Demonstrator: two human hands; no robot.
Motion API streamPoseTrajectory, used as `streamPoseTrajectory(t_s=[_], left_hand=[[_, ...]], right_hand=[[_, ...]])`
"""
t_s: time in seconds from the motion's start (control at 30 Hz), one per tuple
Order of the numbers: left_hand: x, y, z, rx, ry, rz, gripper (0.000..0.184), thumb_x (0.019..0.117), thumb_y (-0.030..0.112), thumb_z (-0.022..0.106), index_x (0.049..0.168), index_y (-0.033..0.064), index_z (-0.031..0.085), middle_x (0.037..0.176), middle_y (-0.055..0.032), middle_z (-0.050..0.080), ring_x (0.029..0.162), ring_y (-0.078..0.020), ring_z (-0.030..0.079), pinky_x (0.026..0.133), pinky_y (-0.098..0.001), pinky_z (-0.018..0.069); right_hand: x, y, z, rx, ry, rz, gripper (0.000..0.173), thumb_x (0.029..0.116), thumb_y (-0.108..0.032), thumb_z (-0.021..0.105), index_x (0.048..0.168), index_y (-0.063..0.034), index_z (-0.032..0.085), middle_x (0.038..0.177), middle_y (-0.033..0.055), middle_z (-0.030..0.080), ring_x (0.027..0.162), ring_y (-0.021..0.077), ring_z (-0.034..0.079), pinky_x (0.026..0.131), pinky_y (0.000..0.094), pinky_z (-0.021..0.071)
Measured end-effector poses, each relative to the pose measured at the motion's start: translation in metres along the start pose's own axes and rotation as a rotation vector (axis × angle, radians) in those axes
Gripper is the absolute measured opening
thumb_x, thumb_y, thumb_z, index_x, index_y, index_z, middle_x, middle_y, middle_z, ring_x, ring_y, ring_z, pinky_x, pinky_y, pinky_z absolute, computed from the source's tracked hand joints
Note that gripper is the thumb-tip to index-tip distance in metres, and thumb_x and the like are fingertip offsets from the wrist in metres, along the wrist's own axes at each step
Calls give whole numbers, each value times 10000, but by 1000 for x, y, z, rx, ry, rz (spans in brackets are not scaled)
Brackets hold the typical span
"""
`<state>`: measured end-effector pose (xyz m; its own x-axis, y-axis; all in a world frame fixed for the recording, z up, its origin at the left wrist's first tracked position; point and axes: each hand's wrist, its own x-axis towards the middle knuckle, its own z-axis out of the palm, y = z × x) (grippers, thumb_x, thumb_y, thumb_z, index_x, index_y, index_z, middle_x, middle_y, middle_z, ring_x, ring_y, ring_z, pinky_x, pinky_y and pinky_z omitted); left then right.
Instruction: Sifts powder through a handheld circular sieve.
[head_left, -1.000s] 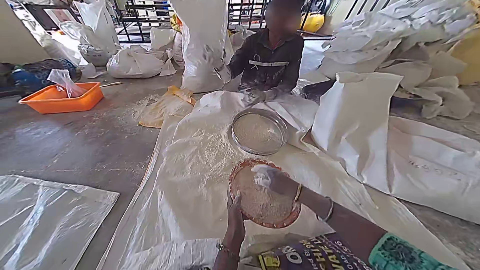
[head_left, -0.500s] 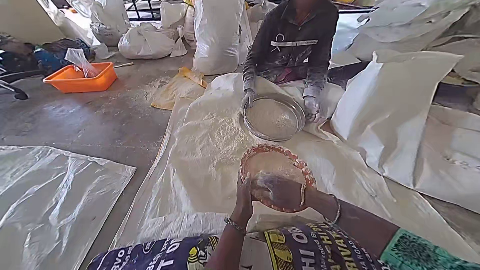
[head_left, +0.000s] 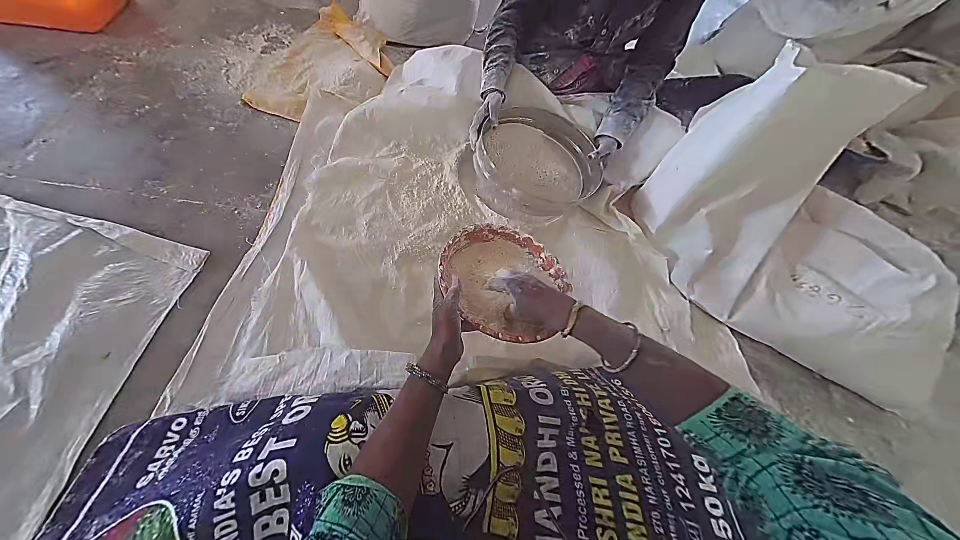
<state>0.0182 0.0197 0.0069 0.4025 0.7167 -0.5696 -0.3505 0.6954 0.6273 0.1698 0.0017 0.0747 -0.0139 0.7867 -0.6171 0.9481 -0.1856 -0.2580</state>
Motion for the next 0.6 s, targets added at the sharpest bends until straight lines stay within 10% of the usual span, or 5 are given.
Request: streamPoseTrajectory(t_s=[0.27, 0.43, 0.6], left_hand=[[-7, 2, 4, 60, -41, 53, 584, 1109, 261, 334, 1633, 171, 92, 1521, -233, 393, 1194, -284, 564, 892, -434, 521], [-6, -4, 4, 47, -80, 63, 587, 1105, 245, 350, 1633, 182, 102, 1511, -234, 406, 1181, -285, 574, 884, -441, 527], [-8, -5, -4, 85, -106, 80, 575, 1101, 217, 356, 1629, 159, 137, 1529, -221, 400, 1206, -262, 558, 919, -420, 503]], right_hand=[[3, 12, -32, 129, 376, 119, 359, 1022, -170, 599, 1293, 61, 645, 1313, 283, 640, 1297, 409, 575, 1131, 542, 393], [25, 35, -16, 280, 260, 52, 727, 989, -393, 658, 1539, 12, 409, 1577, 240, 420, 1491, 341, 379, 1241, 468, 273], [18, 0, 26, 37, 74, -112, 626, 1053, -206, 542, 1552, 96, 315, 1621, 306, 302, 1543, 418, 245, 1271, 481, 168]])
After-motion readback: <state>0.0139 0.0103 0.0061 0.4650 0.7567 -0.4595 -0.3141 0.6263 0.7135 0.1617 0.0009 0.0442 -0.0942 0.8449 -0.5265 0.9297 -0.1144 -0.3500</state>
